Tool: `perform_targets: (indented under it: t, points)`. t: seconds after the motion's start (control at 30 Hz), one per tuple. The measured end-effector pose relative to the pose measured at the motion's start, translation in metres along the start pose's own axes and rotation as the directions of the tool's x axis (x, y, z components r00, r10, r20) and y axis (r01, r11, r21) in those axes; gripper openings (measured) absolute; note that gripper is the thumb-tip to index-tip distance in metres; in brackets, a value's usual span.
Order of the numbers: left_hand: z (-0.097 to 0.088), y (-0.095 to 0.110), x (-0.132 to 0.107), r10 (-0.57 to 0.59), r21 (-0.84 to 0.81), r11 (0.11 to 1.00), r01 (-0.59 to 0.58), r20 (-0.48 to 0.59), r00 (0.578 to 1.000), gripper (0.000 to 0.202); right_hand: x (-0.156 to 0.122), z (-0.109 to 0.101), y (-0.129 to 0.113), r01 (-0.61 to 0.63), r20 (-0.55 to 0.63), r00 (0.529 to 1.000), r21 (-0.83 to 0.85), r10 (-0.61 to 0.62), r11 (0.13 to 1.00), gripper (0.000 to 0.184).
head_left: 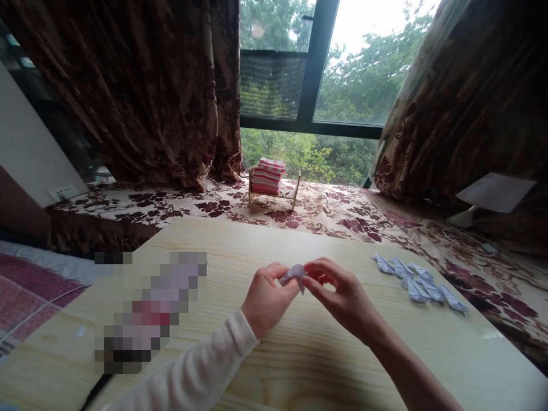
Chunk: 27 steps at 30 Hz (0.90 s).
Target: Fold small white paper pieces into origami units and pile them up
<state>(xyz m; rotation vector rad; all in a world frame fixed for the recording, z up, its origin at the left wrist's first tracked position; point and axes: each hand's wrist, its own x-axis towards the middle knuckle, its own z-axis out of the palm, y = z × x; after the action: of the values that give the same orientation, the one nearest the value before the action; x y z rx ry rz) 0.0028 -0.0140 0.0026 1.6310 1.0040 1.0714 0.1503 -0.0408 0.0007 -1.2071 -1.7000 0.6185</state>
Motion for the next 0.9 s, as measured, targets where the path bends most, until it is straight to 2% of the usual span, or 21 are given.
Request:
perform_targets:
  t: [0.13,0.3,0.53,0.73,0.9]
  points:
    - [0.0006,-0.0003,-0.0010,0.015,0.018,1.000,-0.016,0.021,1.000,0.016,-0.0025,-0.0023,0.0015,-0.065,0.003,0.998,0.033,0.065,0.997,0.020]
    - [0.0006,-0.0013,-0.0021,0.040,0.011,0.999,-0.041,0.026,0.999,0.017,-0.0029,-0.0039,-0.0009,-0.087,0.003,0.996,0.049,0.087,0.995,0.025]
    - [0.0010,-0.0011,-0.0025,-0.007,-0.045,0.999,0.009,0.060,0.998,0.018,-0.0045,-0.0046,0.0044,-0.095,0.029,0.995,0.099,0.092,0.991,0.022]
    - [0.0014,0.0002,-0.0030,-0.023,-0.070,0.997,0.029,0.075,0.997,0.018,-0.0053,-0.0025,0.0045,-0.075,0.031,0.997,0.043,0.073,0.996,0.023]
    - [0.0016,0.0010,-0.0030,-0.018,-0.043,0.999,0.021,0.066,0.998,0.017,-0.0054,0.0002,-0.0006,-0.014,-0.015,1.000,-0.067,0.013,0.998,0.023]
